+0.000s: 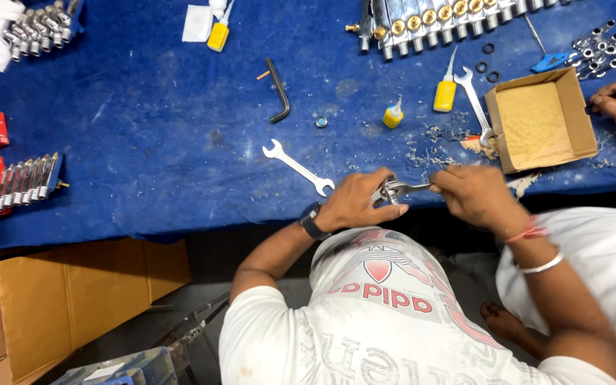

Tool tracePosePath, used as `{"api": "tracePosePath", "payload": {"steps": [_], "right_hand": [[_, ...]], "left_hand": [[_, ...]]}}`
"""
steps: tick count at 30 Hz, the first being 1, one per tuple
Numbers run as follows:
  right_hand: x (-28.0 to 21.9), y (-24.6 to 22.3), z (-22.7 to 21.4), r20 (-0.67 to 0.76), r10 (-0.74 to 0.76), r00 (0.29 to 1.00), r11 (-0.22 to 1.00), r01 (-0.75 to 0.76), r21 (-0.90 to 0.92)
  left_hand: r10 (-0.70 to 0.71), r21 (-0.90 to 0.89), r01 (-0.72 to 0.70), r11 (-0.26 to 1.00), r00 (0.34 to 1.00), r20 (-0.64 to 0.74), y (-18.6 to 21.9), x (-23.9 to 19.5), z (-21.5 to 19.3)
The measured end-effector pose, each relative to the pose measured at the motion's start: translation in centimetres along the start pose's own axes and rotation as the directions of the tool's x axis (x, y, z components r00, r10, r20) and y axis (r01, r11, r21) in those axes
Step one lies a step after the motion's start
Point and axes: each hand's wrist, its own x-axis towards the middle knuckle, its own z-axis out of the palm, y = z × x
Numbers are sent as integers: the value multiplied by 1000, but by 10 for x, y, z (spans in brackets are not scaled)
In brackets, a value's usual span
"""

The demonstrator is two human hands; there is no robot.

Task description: The person assembles metal valve components at a workbench, using a socket wrench to tighten small fasteners and placing finished units into a blue crate.

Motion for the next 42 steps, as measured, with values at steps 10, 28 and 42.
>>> {"api": "tracePosePath", "payload": {"steps": [10, 28, 42], "right_hand": [[-20, -47, 128, -73, 303, 950, 395, -55, 917], [2, -7, 90, -102, 405, 909, 800, -298, 520], [4, -9, 100, 244, 83, 966, -490, -174, 854]], "left_hand": [[109, 28, -107, 994, 892, -439, 25, 17, 17], [-488, -800, -33, 599, 777, -398, -71, -7, 25], [-62, -608, -135, 783, 955, -291, 3, 46, 54]]}}
